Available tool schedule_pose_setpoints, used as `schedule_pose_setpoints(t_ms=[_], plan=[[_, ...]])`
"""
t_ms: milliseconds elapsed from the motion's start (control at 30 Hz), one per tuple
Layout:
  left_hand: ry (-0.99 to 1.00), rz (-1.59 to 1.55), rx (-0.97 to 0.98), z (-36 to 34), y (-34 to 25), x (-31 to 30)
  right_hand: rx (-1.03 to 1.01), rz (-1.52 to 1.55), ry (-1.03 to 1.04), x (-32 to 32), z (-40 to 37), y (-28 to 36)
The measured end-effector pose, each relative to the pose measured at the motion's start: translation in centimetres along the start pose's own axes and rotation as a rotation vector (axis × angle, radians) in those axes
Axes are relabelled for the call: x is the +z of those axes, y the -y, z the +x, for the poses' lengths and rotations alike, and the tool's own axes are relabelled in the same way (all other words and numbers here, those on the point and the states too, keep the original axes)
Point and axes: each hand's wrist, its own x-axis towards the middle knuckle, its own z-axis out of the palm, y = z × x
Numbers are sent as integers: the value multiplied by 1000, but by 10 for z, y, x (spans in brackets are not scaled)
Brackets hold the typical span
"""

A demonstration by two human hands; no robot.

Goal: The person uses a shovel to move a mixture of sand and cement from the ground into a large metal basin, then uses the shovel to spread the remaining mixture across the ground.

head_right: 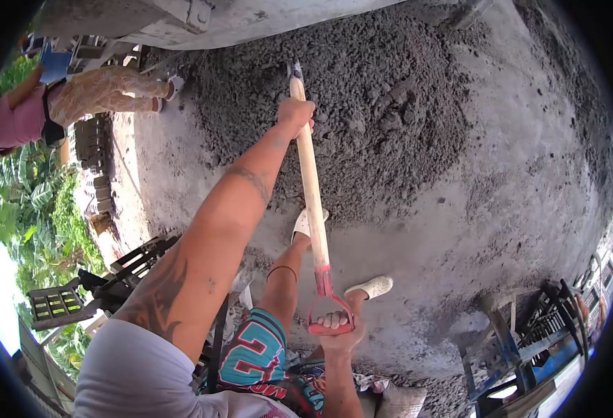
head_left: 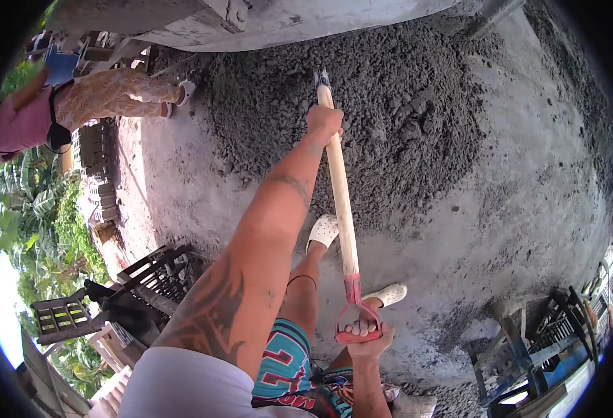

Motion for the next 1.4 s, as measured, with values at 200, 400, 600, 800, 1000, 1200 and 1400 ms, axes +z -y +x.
schedule_pose_setpoints(t_ms=[200,400,600,800,1000,1200,1400], plan=[[-12,86,175,-20,7,-19,-32,18,262,7,-57,-23],[24,183,195,-72,35,-26,-25,166,294,-39,-101,-37],[22,203,117,-107,76,-17,-15,177,257,-94,-135,-15],[7,213,103,-160,121,-1,-8,279,376,-157,-164,12],[18,171,59,-210,176,15,-58,218,256,-218,-195,40],[-119,212,72,-282,225,54,-87,205,-256,-281,-202,74],[-44,398,334,-396,199,43,305,280,-116,-384,-190,95]])
